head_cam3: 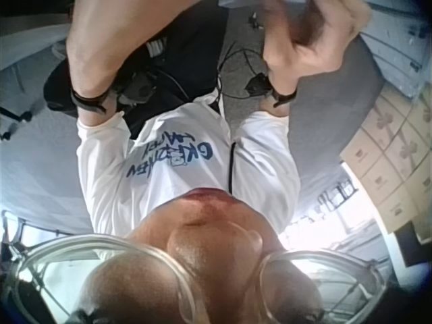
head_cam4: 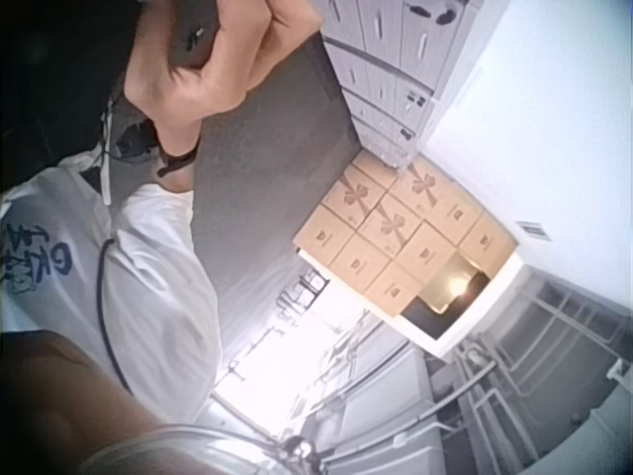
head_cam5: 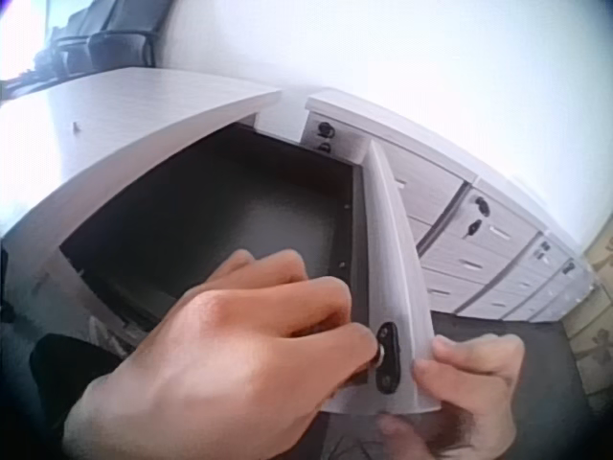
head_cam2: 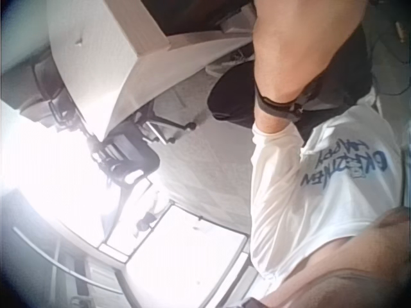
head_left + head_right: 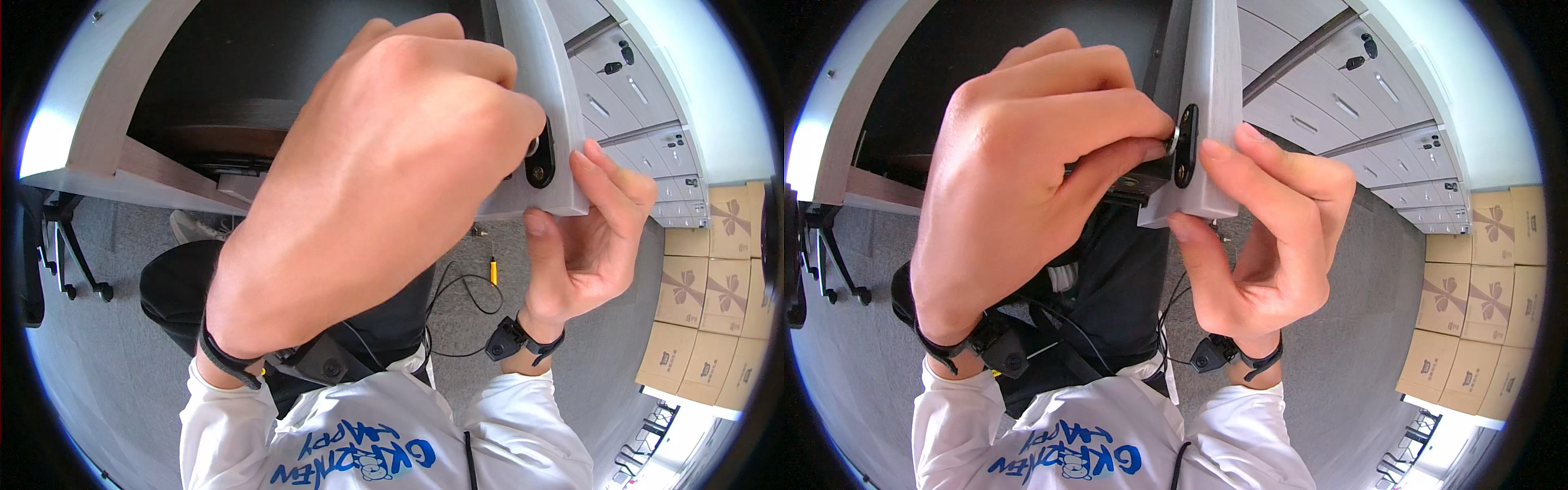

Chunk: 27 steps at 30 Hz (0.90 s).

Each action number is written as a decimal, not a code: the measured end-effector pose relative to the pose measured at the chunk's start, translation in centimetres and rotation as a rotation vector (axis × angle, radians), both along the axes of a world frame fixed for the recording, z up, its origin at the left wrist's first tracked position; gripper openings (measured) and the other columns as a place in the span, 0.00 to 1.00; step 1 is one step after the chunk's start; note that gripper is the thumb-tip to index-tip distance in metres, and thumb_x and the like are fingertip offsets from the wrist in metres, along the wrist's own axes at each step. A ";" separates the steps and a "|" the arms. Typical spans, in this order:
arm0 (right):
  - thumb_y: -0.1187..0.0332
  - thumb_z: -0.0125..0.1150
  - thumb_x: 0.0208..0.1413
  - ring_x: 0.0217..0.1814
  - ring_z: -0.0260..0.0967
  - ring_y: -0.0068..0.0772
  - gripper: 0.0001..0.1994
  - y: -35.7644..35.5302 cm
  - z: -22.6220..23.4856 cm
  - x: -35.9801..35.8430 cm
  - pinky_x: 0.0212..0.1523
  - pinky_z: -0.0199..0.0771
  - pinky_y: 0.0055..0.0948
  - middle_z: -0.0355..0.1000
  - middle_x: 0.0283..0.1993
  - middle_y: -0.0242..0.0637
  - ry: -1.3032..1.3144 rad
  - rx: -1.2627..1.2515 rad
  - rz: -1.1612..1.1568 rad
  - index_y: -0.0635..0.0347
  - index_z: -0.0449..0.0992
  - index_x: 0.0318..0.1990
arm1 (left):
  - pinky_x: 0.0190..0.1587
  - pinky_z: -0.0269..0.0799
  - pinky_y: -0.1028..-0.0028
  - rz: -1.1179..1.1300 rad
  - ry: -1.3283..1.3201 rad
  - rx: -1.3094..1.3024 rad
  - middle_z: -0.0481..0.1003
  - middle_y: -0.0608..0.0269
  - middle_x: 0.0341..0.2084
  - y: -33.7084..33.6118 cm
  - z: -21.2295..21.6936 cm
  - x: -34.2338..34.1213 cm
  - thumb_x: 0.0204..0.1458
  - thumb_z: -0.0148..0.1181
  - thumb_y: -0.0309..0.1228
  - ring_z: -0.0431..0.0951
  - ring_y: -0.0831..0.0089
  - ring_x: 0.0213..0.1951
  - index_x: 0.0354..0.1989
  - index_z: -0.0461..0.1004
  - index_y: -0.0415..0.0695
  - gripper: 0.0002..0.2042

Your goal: The person uses a screwdriver to tighten screws on a drawer side panel, then attaches a white drawer front by inserting and tightening screws into the mounting bracket. The drawer remains open during the process.

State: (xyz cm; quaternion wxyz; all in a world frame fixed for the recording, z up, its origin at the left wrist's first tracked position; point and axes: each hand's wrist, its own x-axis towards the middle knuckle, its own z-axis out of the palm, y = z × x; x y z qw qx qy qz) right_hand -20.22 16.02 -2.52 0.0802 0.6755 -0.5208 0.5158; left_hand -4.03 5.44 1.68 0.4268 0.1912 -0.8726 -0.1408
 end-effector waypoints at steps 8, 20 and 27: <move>0.84 0.68 0.41 0.57 0.68 0.38 0.26 -0.2 0.2 -1.0 0.62 0.67 0.37 0.69 0.56 0.48 0.058 -0.007 0.076 0.70 0.79 0.53 | 0.31 0.69 0.65 -0.131 0.143 0.030 0.74 0.58 0.24 -2.2 -1.7 -0.4 0.42 0.68 0.20 0.74 0.58 0.29 0.29 0.78 0.37 0.06; 0.86 0.72 0.39 0.55 0.67 0.37 0.27 -0.6 -0.1 -1.1 0.58 0.69 0.34 0.71 0.57 0.50 0.051 -0.057 0.125 0.71 0.80 0.53 | 0.31 0.70 0.65 -0.140 -0.051 0.010 0.73 0.56 0.25 -2.3 -0.7 0.2 0.44 0.66 0.19 0.75 0.56 0.29 0.30 0.77 0.36 0.05; 0.87 0.71 0.37 0.55 0.66 0.38 0.28 -0.5 -0.3 -1.2 0.58 0.67 0.35 0.71 0.58 0.50 0.028 -0.056 0.116 0.71 0.80 0.53 | 0.31 0.68 0.65 -0.150 -0.139 0.020 0.73 0.57 0.25 -2.0 0.5 0.2 0.43 0.67 0.18 0.74 0.58 0.30 0.30 0.78 0.36 0.06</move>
